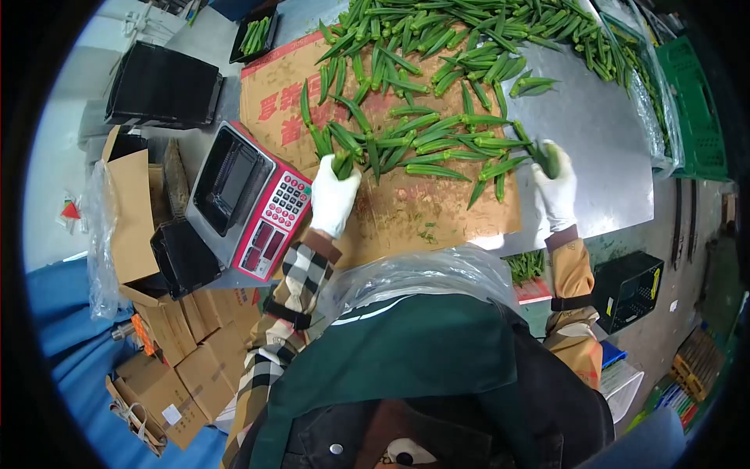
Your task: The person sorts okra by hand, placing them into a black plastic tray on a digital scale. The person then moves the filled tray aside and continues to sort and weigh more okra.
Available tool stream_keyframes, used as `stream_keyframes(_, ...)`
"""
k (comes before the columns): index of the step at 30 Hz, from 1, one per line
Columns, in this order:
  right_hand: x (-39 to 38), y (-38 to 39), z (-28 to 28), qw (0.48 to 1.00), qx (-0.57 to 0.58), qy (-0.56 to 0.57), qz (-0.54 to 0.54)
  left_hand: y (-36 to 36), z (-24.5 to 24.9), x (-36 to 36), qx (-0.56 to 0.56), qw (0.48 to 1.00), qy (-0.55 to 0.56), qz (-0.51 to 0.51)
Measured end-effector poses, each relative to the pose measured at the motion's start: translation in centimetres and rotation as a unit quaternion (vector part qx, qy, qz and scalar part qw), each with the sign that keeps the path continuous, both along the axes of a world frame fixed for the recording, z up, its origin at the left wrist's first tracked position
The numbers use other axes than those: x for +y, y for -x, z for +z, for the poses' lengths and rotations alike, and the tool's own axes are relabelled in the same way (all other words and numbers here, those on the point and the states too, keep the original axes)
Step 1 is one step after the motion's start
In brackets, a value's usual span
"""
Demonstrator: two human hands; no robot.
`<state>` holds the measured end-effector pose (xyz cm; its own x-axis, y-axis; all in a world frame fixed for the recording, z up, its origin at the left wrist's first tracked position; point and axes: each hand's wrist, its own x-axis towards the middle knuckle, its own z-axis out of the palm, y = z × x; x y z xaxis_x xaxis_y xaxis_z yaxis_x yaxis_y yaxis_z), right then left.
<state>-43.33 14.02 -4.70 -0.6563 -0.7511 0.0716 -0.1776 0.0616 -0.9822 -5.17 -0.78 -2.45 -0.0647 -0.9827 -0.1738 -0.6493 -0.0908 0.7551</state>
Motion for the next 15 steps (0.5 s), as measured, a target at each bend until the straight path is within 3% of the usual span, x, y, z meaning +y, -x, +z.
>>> stream_keyframes(2,-0.1,-0.2,-0.2,0.950,0.257,-0.088,0.155,2.4,0.2,-1.6,0.038,0.999,0.033,-0.003)
stream_keyframes(3,-0.5,-1.4,1.3,0.892,0.378,-0.109,0.222,3.6,0.1,-2.2,0.043,0.999,0.029,-0.004)
stream_keyframes(5,-1.3,-2.2,-1.4,0.849,0.470,-0.094,0.224,5.3,-1.6,-3.0,-0.051,0.995,0.071,-0.040)
stream_keyframes(8,-2.1,-1.5,-2.7,0.857,0.461,-0.134,0.186,6.4,-3.1,-3.0,-0.227,0.956,0.156,-0.101)
stream_keyframes(11,-2.9,-2.6,-0.3,0.882,0.426,-0.123,0.160,6.3,-3.1,-3.8,-0.218,0.964,0.109,-0.102)
stream_keyframes(13,-3.9,-4.8,2.7,0.901,0.386,-0.110,0.163,5.8,-1.5,-4.3,-0.135,0.989,0.054,-0.032)
stream_keyframes(15,-4.7,-7.1,3.3,0.902,0.342,-0.130,0.228,5.1,-0.5,-5.0,-0.071,0.991,0.109,-0.007)
